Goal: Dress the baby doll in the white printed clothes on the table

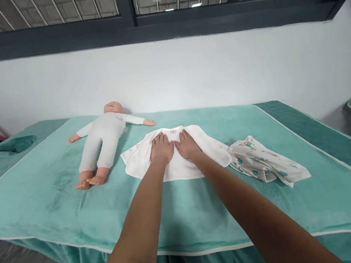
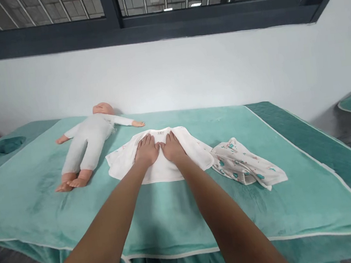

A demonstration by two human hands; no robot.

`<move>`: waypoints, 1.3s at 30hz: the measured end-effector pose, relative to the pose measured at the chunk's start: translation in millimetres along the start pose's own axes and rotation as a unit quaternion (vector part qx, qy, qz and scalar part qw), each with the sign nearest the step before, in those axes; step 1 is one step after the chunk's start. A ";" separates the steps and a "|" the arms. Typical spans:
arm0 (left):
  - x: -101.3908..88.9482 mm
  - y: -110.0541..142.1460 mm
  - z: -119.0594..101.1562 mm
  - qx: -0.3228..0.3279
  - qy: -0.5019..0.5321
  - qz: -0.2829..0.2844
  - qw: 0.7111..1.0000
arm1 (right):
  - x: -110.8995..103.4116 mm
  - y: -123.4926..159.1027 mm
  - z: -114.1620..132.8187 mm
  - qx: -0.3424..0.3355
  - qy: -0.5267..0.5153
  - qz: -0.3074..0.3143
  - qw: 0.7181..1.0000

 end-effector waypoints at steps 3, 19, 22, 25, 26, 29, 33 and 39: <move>-1.1 11.3 -0.6 -0.002 -0.006 0.005 1.000 | -3.7 14.9 3.4 -0.011 0.002 -0.002 1.000; -5.1 38.4 -2.0 -0.014 0.000 -0.020 1.000 | -81.9 112.0 -127.1 0.174 -0.418 -0.253 0.855; -6.8 39.3 -2.0 -0.013 0.000 -0.033 0.999 | -88.5 108.8 -165.9 0.202 -0.333 -0.289 0.875; -8.1 40.5 -2.2 -0.011 0.003 -0.045 0.999 | -90.9 101.1 -169.6 0.146 -0.143 -0.235 0.950; -8.4 40.7 -2.2 -0.011 0.005 -0.048 0.999 | -90.6 98.8 -167.4 0.127 -0.091 -0.212 0.965; -9.3 41.1 -2.1 -0.013 0.012 -0.055 0.998 | -90.4 94.1 -162.6 0.094 -0.035 -0.166 0.981; -10.0 41.5 -2.2 -0.012 0.022 -0.059 0.998 | -87.7 86.2 -168.4 0.082 -0.039 -0.098 0.991; -10.7 42.3 -2.3 -0.009 0.025 -0.074 0.997 | -94.9 57.8 -202.9 0.186 -0.156 -0.163 0.956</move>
Point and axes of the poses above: each hand's wrist, its own y-axis away from the middle knuckle, its own x-axis out of the palm, z = x × y, the point moved 6 cm from there along -y, towards the middle knuckle, and after that the axes turned 5 degrees about -z, right-handed, at the moved point
